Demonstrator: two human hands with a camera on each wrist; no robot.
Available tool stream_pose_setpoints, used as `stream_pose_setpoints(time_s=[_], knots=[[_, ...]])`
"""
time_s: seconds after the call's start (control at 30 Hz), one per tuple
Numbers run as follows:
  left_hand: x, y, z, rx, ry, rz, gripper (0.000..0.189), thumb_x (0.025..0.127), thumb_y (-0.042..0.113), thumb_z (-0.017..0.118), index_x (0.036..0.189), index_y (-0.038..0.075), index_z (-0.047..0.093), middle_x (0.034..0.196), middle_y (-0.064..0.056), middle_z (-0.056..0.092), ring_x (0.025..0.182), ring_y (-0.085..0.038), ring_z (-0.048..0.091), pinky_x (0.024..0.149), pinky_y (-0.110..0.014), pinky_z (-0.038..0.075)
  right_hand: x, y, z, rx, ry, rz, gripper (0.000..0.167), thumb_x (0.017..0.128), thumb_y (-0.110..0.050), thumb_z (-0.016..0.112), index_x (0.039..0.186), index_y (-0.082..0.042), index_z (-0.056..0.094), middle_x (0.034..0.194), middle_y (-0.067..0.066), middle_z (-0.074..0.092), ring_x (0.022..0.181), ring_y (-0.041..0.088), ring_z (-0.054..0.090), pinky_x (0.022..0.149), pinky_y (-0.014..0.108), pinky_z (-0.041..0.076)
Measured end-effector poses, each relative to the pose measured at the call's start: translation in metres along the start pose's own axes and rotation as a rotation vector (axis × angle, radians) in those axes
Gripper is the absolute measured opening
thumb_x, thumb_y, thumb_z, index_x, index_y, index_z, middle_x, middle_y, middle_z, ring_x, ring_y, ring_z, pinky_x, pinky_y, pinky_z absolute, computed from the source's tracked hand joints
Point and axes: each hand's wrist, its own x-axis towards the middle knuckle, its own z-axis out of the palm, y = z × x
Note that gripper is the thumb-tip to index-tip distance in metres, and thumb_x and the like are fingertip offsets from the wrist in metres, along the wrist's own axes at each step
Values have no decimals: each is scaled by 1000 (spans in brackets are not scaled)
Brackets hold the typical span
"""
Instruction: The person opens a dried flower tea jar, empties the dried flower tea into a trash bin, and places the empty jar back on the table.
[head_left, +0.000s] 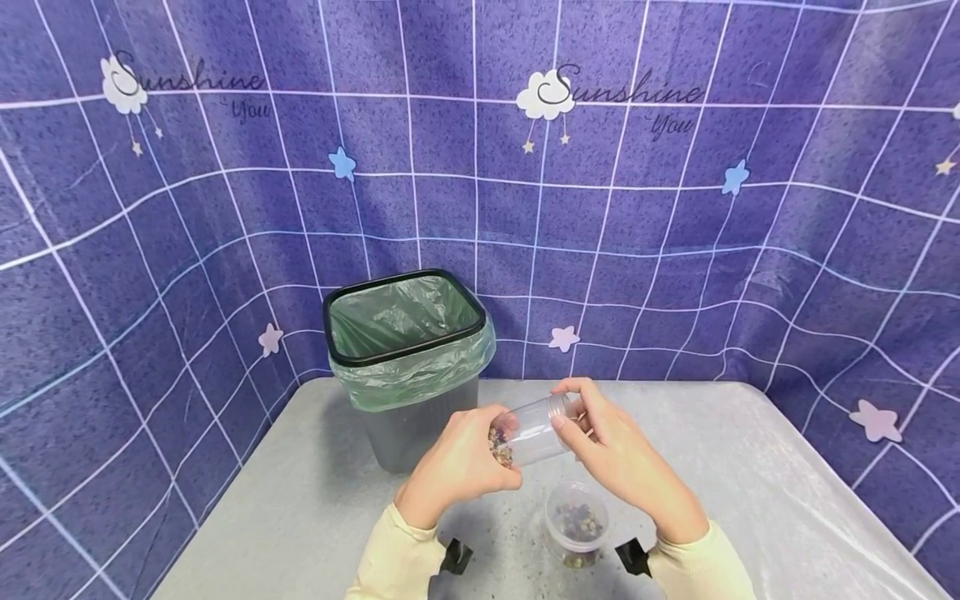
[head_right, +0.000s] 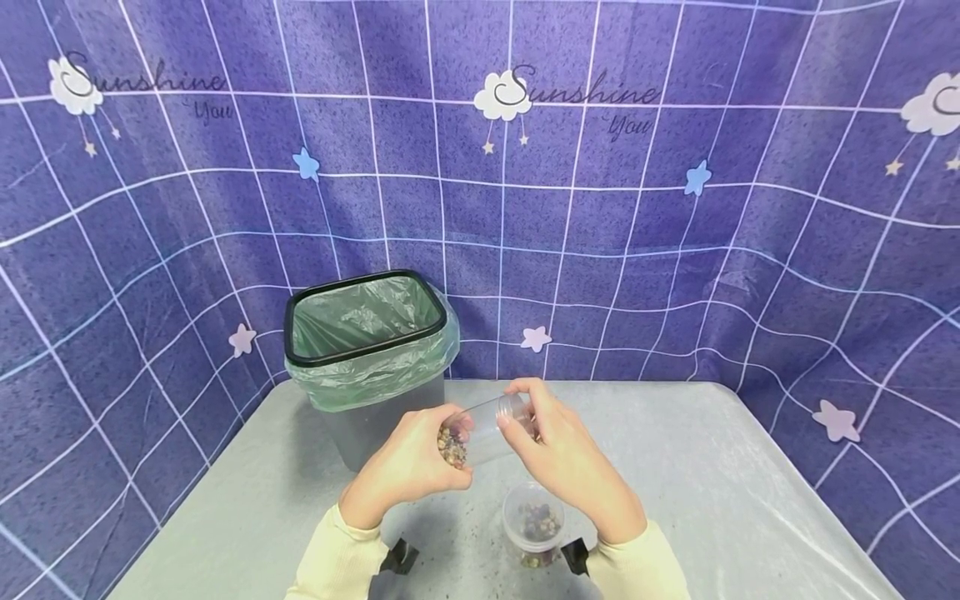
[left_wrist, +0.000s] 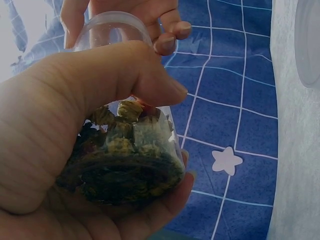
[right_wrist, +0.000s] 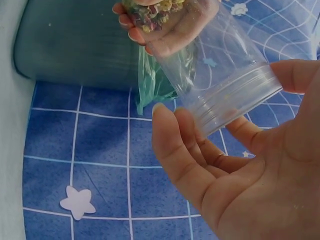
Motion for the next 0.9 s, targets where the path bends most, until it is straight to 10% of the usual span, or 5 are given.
stream_pose_setpoints(time_s=[0.9], knots=[[0,-1,-1,-8,-3,8,43,58,20,86,95,24,65,79,12,63,66,-6,58,59,-24,50,-2,5,-5,82,-43,-138,43,102,-20,63,141,-31,46,121,2,63,97,13,68,76,31,56]])
